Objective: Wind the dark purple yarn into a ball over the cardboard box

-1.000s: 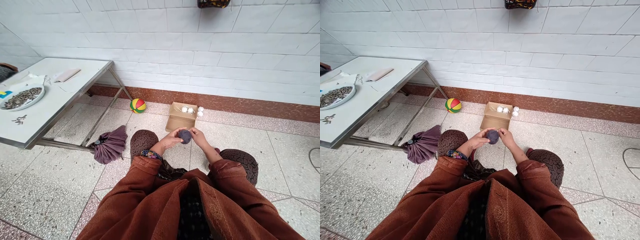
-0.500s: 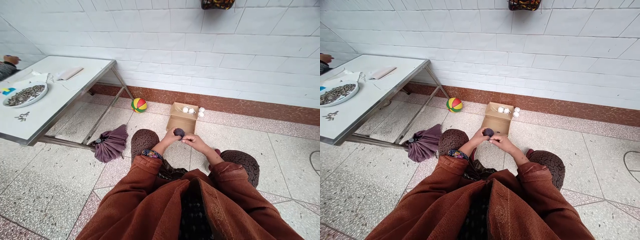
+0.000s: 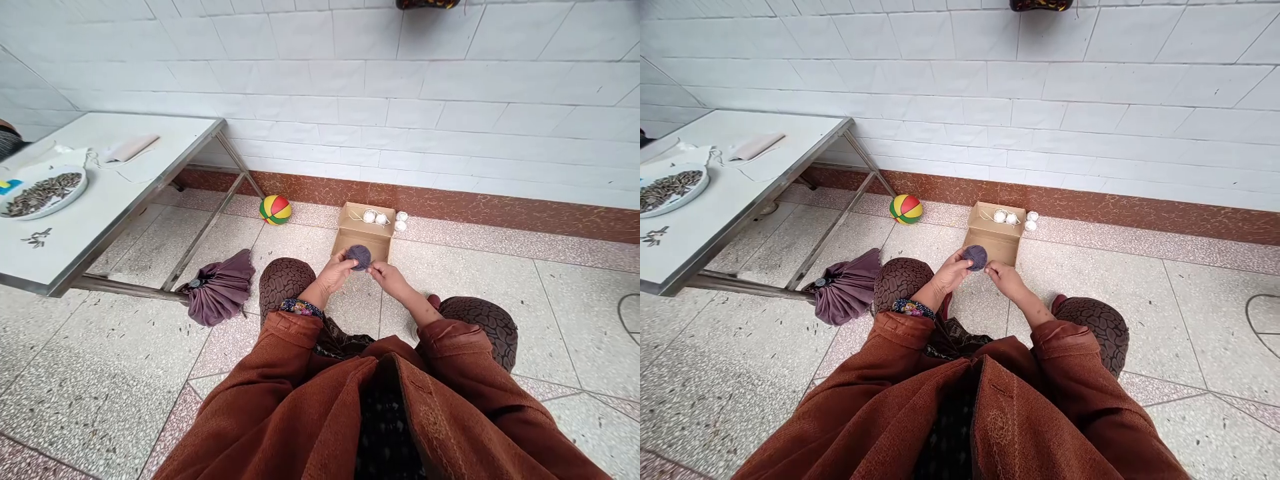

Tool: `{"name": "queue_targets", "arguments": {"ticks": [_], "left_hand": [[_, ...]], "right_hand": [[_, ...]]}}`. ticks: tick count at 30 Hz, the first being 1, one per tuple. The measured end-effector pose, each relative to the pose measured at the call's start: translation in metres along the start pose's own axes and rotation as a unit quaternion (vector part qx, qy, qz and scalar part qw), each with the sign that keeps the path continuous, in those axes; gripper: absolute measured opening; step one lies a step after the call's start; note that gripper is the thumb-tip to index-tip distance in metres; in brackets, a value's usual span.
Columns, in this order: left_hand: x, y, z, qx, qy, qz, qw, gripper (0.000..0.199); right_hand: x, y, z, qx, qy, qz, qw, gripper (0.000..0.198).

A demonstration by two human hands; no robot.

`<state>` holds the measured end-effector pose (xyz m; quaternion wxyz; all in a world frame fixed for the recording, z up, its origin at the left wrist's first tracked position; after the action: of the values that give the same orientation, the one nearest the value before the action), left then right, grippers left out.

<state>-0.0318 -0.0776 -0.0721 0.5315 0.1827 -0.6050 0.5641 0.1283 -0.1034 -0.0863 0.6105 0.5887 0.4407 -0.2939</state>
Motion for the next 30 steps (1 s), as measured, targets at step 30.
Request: {"name": "queue_targets", "arguments": {"ticks": [30], "left_hand": [[0.042,0.003,-0.082,0.087,0.022,-0.175,0.980,0.043]], "right_hand": [[-0.064,0.063,-0.054,-0.057,0.118,-0.065,0.989,0.028]]}}
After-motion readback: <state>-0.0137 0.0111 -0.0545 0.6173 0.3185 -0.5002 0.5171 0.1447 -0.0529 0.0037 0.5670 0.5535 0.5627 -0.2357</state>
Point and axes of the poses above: each hand's wrist, its own z-axis away from the middle knuckle, its own y-axis out of the back of the hand, x = y × z, the point moved 6 cm from there along -z, towards the middle knuckle, and after that the axes turned 3 degrees about -z, right-handed, at the moved point
